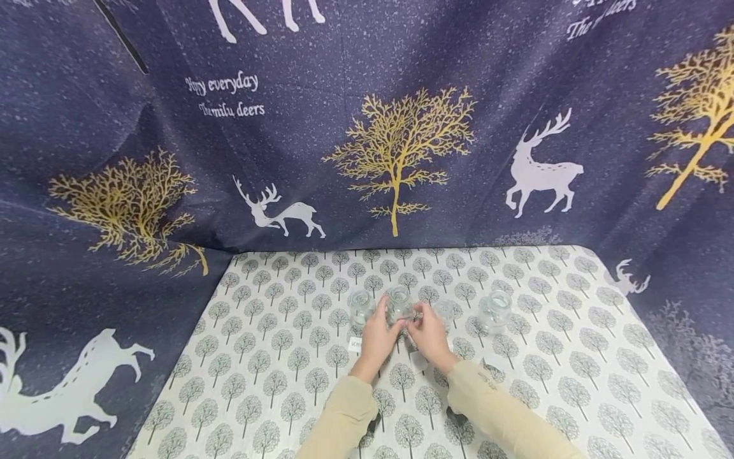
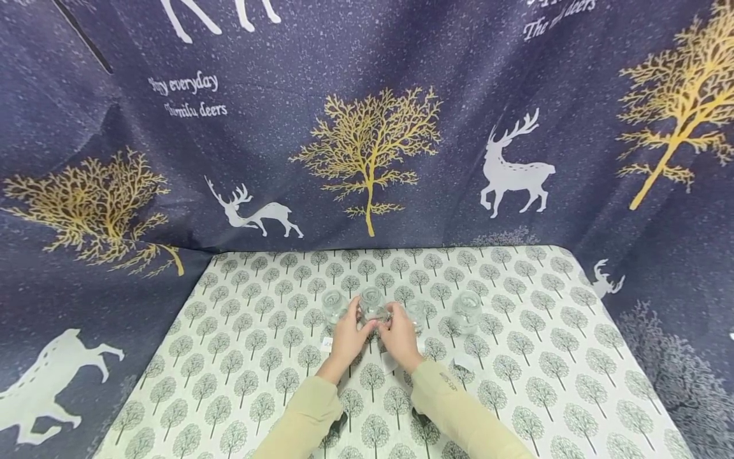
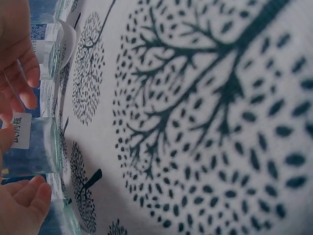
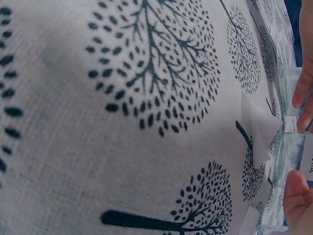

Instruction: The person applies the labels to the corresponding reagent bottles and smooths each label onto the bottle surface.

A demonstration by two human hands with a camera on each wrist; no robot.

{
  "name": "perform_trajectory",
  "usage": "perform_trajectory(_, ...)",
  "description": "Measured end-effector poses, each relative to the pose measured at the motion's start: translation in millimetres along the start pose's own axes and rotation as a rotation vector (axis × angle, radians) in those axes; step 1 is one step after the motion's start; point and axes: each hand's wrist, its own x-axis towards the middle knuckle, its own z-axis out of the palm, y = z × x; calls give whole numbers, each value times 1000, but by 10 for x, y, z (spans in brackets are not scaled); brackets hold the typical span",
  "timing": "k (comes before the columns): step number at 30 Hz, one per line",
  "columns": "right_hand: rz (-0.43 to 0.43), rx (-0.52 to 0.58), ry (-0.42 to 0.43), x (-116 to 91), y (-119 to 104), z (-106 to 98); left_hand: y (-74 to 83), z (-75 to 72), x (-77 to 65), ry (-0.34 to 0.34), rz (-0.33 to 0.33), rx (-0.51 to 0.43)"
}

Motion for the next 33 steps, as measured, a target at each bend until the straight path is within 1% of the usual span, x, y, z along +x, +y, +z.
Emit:
perform_trajectory(2, 0, 15, -10, 12, 9, -4, -10, 4, 0, 3, 3, 8)
perform_trajectory(4, -25, 29, -27, 33, 26, -11, -20, 11, -2, 0, 6, -3)
perform_trajectory(7, -44, 47, -69, 73, 61, -15, -36, 16, -10, -9, 11, -16)
perform_trajectory(10, -27, 67, -105, 109, 74, -20, -57, 17, -20, -11, 37, -37)
perform_trajectory(12, -20, 82, -114, 125, 71, -25, -73, 11, -26, -11, 58, -49)
perform_trajectory(15, -27, 94, -115, 137, 68, -25, -100, -7, -31, -49, 69, -84)
perform_trajectory(19, -50, 65, -105, 131, 83, -24, -123, -33, -33, -99, 68, -129)
perform_trajectory(25, -86, 5, -90, 110, 112, -40, -135, -28, -33, -71, 70, -178)
perform_trajectory(30, -95, -17, -93, 95, 113, -66, -170, -5, -36, -21, 92, -158)
perform_trajectory(33, -100, -6, -101, 82, 111, -88, -198, -4, -39, -7, 100, -168)
